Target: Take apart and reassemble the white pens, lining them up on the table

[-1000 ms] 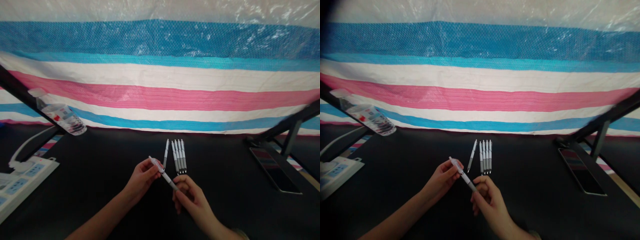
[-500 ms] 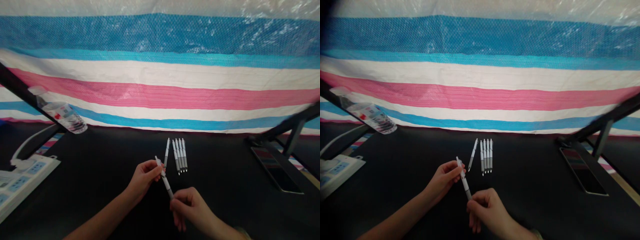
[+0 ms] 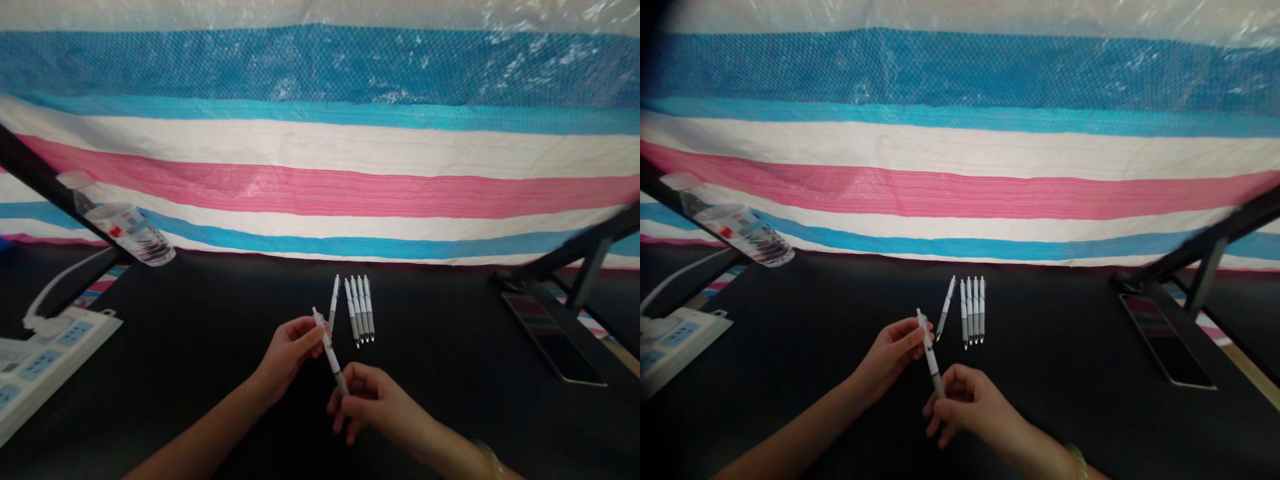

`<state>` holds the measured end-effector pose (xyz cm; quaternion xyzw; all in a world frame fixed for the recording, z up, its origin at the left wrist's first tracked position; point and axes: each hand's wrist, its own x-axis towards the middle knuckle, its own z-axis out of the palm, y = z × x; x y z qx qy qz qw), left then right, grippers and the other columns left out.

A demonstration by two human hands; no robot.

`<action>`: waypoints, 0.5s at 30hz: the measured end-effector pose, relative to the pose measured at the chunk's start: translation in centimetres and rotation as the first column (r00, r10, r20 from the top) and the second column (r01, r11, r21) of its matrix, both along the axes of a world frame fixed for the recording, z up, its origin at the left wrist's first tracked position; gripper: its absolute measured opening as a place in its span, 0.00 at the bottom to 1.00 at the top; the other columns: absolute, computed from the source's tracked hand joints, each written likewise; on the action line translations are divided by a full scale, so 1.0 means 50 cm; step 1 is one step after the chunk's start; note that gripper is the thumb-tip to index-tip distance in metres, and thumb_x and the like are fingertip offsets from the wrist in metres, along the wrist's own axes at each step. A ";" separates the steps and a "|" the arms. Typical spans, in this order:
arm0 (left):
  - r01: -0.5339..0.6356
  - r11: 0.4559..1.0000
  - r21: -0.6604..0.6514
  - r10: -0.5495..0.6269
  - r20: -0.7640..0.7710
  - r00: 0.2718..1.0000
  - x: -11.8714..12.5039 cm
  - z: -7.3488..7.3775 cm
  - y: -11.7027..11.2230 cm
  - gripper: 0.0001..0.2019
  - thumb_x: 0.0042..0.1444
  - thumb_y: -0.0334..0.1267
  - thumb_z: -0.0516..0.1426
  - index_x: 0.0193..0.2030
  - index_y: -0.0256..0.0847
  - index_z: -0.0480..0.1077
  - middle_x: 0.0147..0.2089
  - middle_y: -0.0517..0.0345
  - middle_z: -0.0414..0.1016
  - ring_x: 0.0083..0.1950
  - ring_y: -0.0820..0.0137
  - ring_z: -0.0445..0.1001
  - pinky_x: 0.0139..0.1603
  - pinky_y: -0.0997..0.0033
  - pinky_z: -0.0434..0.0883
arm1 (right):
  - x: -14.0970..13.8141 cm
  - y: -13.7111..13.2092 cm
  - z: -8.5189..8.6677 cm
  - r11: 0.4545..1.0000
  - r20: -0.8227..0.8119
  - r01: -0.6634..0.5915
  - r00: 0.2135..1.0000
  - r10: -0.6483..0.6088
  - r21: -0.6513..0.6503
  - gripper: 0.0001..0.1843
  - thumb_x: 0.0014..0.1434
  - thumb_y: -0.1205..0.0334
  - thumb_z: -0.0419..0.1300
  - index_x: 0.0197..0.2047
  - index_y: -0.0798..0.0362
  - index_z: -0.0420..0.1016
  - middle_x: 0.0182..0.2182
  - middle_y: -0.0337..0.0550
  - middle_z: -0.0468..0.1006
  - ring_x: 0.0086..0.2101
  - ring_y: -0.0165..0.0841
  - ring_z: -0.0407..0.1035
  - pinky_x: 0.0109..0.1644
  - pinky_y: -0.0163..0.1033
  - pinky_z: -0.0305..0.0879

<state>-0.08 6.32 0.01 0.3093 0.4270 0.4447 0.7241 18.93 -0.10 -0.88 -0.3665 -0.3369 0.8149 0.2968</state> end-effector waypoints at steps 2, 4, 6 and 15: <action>-0.017 1.000 -0.014 0.017 0.006 1.000 0.001 0.001 0.001 0.17 0.41 0.45 0.74 0.34 0.35 0.83 0.29 0.55 0.78 0.24 0.80 0.66 0.26 0.81 0.64 | 0.001 0.002 0.001 0.999 -0.033 -0.009 0.999 0.008 -0.035 0.22 0.56 0.47 0.70 0.38 0.59 0.72 0.36 0.52 0.81 0.31 0.35 0.78 0.30 0.34 0.71; -0.026 0.999 -0.026 0.026 0.012 1.000 0.002 0.001 0.001 0.18 0.40 0.45 0.75 0.34 0.35 0.83 0.29 0.55 0.78 0.24 0.80 0.66 0.26 0.81 0.63 | 0.002 0.004 0.002 0.998 -0.044 -0.010 0.999 0.007 -0.064 0.21 0.58 0.47 0.69 0.36 0.59 0.72 0.33 0.50 0.81 0.30 0.34 0.78 0.31 0.34 0.71; -0.027 0.999 -0.028 0.028 0.017 0.999 0.002 0.001 0.001 0.18 0.40 0.45 0.75 0.35 0.35 0.83 0.29 0.55 0.78 0.24 0.80 0.66 0.26 0.80 0.63 | 0.003 0.005 0.002 0.998 -0.042 -0.005 0.999 0.002 -0.070 0.20 0.54 0.51 0.72 0.37 0.58 0.71 0.33 0.49 0.82 0.30 0.34 0.78 0.32 0.35 0.71; -0.010 1.000 -0.021 0.010 0.015 1.000 0.002 0.003 -0.002 0.17 0.41 0.45 0.74 0.34 0.35 0.83 0.29 0.55 0.78 0.24 0.80 0.65 0.26 0.80 0.62 | 0.007 0.007 0.000 0.997 -0.058 -0.031 0.998 0.027 -0.070 0.20 0.54 0.54 0.72 0.41 0.58 0.72 0.37 0.51 0.82 0.32 0.35 0.79 0.32 0.34 0.71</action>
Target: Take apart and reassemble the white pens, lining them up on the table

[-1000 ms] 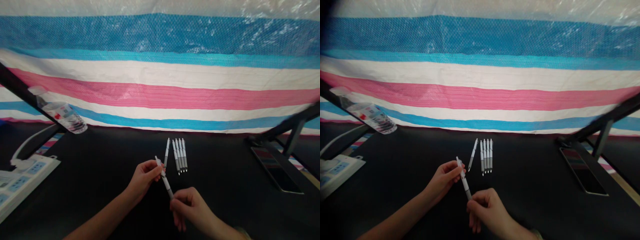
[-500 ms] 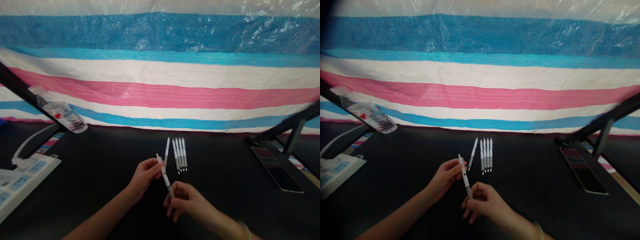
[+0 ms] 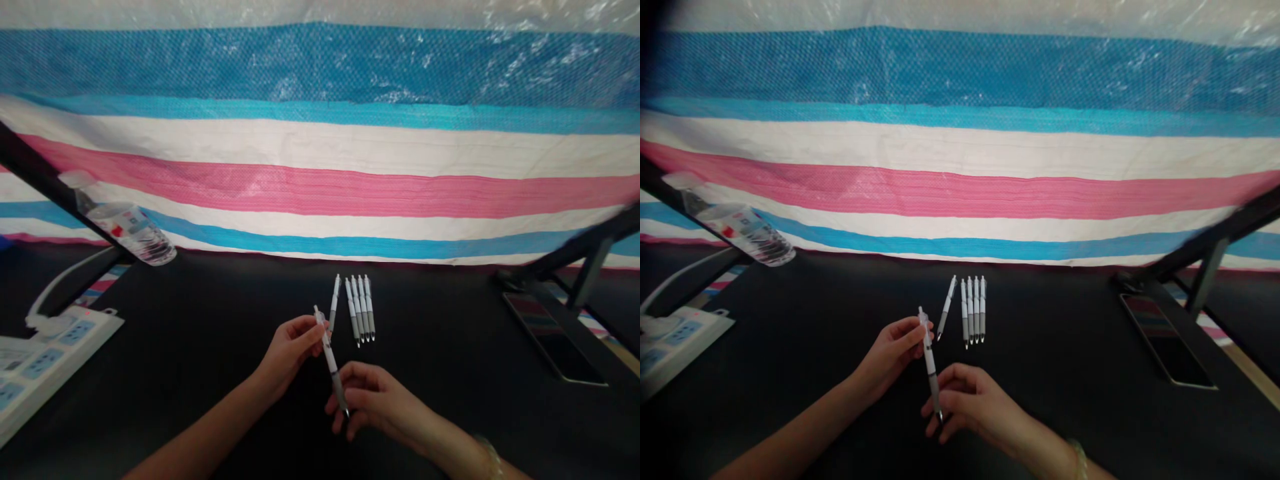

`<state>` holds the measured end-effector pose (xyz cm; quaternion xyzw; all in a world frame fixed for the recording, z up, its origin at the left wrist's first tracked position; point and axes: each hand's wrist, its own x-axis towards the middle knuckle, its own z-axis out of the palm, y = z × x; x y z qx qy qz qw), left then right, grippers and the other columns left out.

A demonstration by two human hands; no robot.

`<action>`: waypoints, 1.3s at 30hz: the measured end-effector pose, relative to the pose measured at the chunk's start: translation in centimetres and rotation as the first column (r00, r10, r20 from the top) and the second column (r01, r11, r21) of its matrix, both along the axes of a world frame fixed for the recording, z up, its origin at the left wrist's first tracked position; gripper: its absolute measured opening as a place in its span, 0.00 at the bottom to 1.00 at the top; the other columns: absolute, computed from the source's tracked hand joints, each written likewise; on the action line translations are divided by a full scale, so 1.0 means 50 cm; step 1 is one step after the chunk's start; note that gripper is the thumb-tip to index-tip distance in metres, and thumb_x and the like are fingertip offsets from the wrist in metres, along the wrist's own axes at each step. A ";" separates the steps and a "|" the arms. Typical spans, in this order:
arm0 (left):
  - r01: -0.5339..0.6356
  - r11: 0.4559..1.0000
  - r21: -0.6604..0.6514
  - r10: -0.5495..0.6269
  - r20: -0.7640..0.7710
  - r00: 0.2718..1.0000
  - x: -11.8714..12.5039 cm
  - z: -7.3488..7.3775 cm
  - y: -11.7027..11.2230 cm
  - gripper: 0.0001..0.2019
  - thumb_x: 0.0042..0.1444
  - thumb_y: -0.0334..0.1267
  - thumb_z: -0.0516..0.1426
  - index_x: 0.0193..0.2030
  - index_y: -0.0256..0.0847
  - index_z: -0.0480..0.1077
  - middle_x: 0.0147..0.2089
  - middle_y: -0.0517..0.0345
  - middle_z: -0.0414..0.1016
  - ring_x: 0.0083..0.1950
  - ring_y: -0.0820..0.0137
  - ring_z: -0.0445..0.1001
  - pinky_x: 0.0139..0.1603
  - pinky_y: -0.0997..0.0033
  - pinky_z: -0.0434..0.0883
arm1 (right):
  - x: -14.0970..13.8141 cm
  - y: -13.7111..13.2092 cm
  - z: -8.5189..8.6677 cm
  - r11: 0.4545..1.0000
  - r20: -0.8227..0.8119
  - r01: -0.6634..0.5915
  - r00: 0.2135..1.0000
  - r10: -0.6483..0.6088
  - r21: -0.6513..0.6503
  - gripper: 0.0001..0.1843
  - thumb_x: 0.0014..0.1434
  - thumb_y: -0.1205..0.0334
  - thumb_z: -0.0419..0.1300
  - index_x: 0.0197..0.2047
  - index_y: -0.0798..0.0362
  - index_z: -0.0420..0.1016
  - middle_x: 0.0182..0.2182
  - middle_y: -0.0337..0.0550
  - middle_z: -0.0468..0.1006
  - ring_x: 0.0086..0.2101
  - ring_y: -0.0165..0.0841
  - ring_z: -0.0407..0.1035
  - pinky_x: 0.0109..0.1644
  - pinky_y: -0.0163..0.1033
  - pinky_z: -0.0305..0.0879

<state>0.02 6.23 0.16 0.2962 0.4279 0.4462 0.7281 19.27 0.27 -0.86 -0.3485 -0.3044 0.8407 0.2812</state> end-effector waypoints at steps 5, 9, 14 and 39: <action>0.017 1.000 0.003 -0.017 -0.002 1.000 -0.001 0.000 -0.001 0.16 0.43 0.44 0.74 0.34 0.35 0.82 0.29 0.55 0.78 0.25 0.80 0.66 0.27 0.80 0.63 | -0.001 0.000 -0.001 1.000 0.003 -0.010 1.000 0.010 0.012 0.19 0.53 0.56 0.73 0.37 0.58 0.71 0.34 0.49 0.82 0.31 0.34 0.79 0.33 0.34 0.71; 0.008 1.000 0.001 -0.008 -0.008 1.000 -0.001 0.000 -0.001 0.16 0.42 0.44 0.74 0.34 0.35 0.82 0.29 0.55 0.78 0.25 0.80 0.66 0.27 0.80 0.63 | 0.000 -0.001 -0.003 0.999 -0.013 -0.043 0.999 0.043 0.009 0.19 0.57 0.53 0.70 0.41 0.59 0.72 0.37 0.51 0.82 0.33 0.35 0.79 0.34 0.34 0.71; 0.002 1.000 -0.003 -0.002 -0.007 1.000 0.001 0.001 0.000 0.17 0.42 0.44 0.74 0.35 0.34 0.82 0.29 0.55 0.78 0.25 0.79 0.66 0.26 0.79 0.63 | 0.002 -0.001 -0.006 0.999 -0.025 -0.033 0.999 0.034 0.019 0.19 0.55 0.56 0.71 0.40 0.56 0.68 0.36 0.48 0.82 0.32 0.36 0.79 0.34 0.35 0.70; -0.004 1.000 0.028 0.004 0.000 1.000 -0.001 -0.004 0.002 0.15 0.44 0.44 0.73 0.35 0.35 0.82 0.30 0.55 0.78 0.25 0.79 0.65 0.27 0.79 0.62 | 0.003 0.004 0.003 0.996 -0.015 -0.090 0.996 0.090 -0.001 0.21 0.57 0.50 0.68 0.44 0.56 0.67 0.36 0.49 0.81 0.27 0.33 0.77 0.27 0.33 0.67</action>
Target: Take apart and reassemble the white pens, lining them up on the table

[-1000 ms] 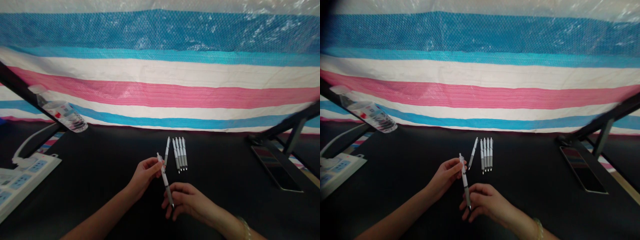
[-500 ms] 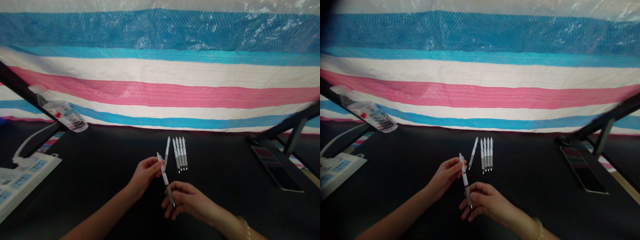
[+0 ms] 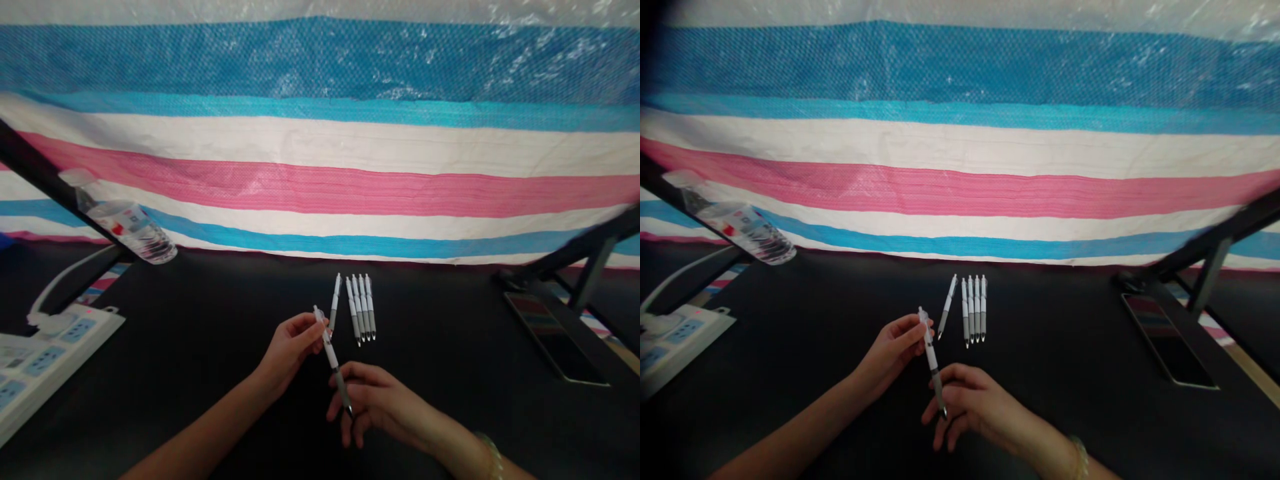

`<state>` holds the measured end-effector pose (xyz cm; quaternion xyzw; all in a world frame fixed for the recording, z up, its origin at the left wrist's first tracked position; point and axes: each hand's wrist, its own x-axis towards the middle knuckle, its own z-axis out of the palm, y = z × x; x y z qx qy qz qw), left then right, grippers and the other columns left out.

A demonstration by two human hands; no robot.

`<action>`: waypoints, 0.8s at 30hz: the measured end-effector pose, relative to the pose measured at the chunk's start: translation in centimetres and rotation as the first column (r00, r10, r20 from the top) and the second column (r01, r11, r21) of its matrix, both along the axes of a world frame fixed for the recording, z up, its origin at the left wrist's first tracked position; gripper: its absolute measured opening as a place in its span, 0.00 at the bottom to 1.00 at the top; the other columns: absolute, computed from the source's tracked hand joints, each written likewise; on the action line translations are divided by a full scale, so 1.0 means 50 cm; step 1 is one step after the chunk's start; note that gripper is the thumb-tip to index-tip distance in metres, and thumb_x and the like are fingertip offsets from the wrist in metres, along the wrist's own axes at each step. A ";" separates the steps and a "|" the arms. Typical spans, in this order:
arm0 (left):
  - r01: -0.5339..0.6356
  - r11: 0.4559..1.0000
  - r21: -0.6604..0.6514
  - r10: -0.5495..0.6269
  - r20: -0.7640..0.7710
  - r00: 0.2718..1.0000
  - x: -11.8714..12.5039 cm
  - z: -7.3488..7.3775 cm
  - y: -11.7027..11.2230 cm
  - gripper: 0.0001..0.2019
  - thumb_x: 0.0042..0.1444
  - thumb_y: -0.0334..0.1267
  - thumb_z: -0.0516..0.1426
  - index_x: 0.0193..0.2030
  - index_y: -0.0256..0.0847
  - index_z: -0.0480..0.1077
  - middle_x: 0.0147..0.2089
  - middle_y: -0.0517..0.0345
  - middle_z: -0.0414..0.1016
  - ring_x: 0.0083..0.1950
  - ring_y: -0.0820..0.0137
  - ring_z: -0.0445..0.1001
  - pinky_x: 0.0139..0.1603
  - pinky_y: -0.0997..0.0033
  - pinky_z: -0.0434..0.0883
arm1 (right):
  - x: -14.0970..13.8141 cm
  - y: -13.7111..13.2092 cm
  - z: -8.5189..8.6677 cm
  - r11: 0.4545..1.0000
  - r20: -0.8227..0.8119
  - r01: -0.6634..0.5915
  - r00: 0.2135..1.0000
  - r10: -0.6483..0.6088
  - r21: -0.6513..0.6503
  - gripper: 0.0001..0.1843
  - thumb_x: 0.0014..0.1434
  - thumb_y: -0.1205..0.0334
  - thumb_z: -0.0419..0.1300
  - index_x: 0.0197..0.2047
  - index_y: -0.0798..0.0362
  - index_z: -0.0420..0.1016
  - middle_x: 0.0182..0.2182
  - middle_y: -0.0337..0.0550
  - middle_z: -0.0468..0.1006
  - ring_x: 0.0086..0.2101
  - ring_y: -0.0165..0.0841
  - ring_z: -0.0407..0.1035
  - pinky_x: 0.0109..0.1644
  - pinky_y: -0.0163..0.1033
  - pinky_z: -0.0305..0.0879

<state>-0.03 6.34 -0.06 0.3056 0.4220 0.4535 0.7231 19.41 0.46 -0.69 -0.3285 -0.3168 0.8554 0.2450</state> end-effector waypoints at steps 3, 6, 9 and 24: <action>0.003 1.000 0.002 -0.003 -0.007 1.000 0.001 0.000 -0.001 0.15 0.45 0.44 0.73 0.35 0.35 0.82 0.30 0.55 0.78 0.25 0.79 0.66 0.27 0.79 0.63 | -0.001 0.000 0.000 0.999 0.032 -0.043 0.999 0.043 0.001 0.21 0.57 0.49 0.67 0.40 0.58 0.68 0.32 0.48 0.81 0.26 0.32 0.77 0.25 0.31 0.66; 0.000 1.000 0.002 0.000 -0.015 1.000 0.002 0.003 -0.002 0.16 0.44 0.45 0.73 0.34 0.35 0.81 0.29 0.56 0.77 0.25 0.79 0.65 0.27 0.78 0.63 | 0.000 -0.001 -0.004 0.999 0.085 -0.049 0.995 0.047 0.018 0.21 0.54 0.50 0.69 0.36 0.53 0.63 0.26 0.42 0.80 0.20 0.29 0.73 0.20 0.28 0.61; -0.006 1.000 0.005 0.006 -0.020 1.000 0.003 0.004 -0.003 0.17 0.43 0.45 0.73 0.35 0.35 0.81 0.29 0.55 0.77 0.25 0.79 0.66 0.27 0.77 0.63 | 0.002 0.001 -0.004 0.998 0.144 -0.060 0.988 0.055 0.031 0.22 0.53 0.51 0.69 0.35 0.51 0.60 0.21 0.36 0.78 0.12 0.22 0.63 0.14 0.24 0.50; -0.049 0.998 -0.045 0.051 0.032 0.998 0.000 -0.001 0.003 0.18 0.41 0.45 0.74 0.34 0.35 0.81 0.29 0.57 0.78 0.25 0.80 0.67 0.27 0.80 0.65 | 0.003 0.003 -0.005 0.996 0.134 -0.088 0.987 0.089 -0.012 0.24 0.51 0.48 0.70 0.35 0.51 0.60 0.21 0.39 0.80 0.12 0.24 0.65 0.14 0.25 0.45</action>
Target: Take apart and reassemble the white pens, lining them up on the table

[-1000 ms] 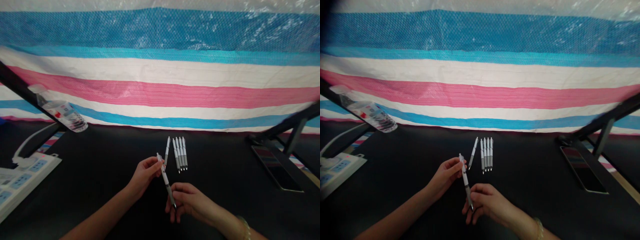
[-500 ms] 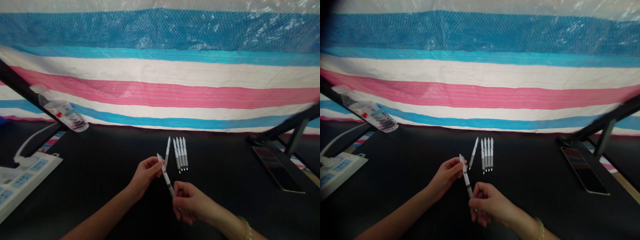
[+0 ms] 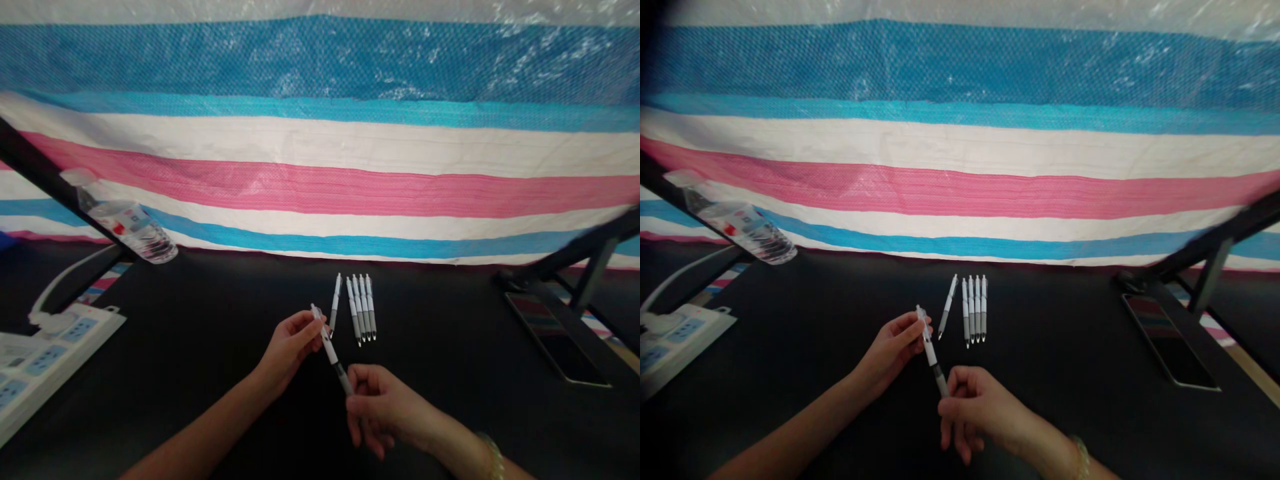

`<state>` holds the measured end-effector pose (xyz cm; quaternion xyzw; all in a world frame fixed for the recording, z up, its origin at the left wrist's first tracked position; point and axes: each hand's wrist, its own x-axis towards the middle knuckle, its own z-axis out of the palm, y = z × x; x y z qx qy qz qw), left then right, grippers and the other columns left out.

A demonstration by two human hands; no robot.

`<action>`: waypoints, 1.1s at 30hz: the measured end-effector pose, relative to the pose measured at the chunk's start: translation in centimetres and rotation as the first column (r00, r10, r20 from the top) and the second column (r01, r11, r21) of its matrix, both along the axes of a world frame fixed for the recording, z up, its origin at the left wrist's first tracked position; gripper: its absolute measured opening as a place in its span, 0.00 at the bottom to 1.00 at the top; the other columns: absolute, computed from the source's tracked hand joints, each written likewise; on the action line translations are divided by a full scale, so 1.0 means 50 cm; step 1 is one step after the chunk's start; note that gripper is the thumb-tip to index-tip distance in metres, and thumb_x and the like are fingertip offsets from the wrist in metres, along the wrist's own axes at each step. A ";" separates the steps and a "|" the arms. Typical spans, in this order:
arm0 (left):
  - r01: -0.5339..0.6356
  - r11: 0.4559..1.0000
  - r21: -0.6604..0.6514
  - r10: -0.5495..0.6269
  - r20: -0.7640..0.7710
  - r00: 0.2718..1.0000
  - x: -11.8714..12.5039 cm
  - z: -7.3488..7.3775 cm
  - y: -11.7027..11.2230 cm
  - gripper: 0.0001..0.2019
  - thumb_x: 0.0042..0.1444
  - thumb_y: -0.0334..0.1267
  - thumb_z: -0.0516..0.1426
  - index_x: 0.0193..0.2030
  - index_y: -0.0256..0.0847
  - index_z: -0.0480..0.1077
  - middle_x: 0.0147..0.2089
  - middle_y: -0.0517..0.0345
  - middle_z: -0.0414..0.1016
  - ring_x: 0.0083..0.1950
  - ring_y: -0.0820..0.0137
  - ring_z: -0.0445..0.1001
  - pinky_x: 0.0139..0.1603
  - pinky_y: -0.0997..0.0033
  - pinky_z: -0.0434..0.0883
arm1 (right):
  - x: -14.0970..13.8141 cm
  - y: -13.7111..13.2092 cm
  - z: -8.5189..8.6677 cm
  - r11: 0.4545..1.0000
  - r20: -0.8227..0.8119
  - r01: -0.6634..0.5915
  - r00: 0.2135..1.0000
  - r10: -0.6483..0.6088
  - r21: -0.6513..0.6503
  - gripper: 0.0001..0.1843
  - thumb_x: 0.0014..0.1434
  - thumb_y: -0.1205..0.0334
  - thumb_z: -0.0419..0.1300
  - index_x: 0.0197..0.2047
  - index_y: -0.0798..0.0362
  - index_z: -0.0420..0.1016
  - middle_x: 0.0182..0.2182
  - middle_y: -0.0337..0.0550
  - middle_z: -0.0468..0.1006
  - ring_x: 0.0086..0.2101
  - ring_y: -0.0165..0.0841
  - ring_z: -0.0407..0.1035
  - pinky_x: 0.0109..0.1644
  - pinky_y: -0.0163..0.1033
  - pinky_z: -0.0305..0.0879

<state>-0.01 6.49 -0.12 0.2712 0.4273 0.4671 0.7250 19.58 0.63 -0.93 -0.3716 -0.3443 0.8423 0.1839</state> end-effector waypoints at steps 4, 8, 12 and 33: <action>-0.082 0.996 -0.046 0.083 0.038 0.996 -0.007 0.006 0.010 0.19 0.38 0.43 0.75 0.35 0.34 0.81 0.30 0.57 0.78 0.26 0.81 0.69 0.27 0.82 0.68 | 0.001 -0.001 0.002 1.000 0.036 -0.003 0.999 0.003 -0.001 0.23 0.50 0.49 0.70 0.34 0.50 0.59 0.18 0.37 0.78 0.10 0.24 0.62 0.13 0.24 0.43; -0.169 0.985 -0.041 0.171 0.062 0.983 -0.018 0.015 0.024 0.18 0.37 0.41 0.76 0.33 0.33 0.81 0.30 0.56 0.79 0.26 0.81 0.70 0.27 0.84 0.70 | 0.001 -0.001 0.010 1.000 0.047 -0.013 0.999 0.013 0.005 0.22 0.51 0.50 0.69 0.34 0.50 0.59 0.18 0.37 0.78 0.10 0.23 0.62 0.12 0.24 0.43; -0.231 0.972 -0.037 0.233 0.085 0.969 -0.032 0.017 0.037 0.16 0.41 0.37 0.75 0.35 0.32 0.81 0.31 0.55 0.80 0.26 0.81 0.71 0.26 0.85 0.72 | 0.002 -0.001 0.009 1.000 0.057 -0.019 0.998 0.018 0.008 0.22 0.50 0.51 0.68 0.34 0.50 0.59 0.17 0.36 0.77 0.10 0.23 0.61 0.13 0.25 0.43; 0.121 0.988 0.097 -0.114 -0.083 0.990 -0.010 0.024 0.003 0.17 0.43 0.46 0.74 0.31 0.35 0.78 0.30 0.54 0.81 0.27 0.76 0.74 0.27 0.81 0.70 | 0.002 -0.002 -0.001 0.998 0.026 0.063 0.998 -0.063 0.015 0.25 0.51 0.47 0.71 0.33 0.51 0.59 0.17 0.34 0.76 0.10 0.22 0.61 0.12 0.24 0.45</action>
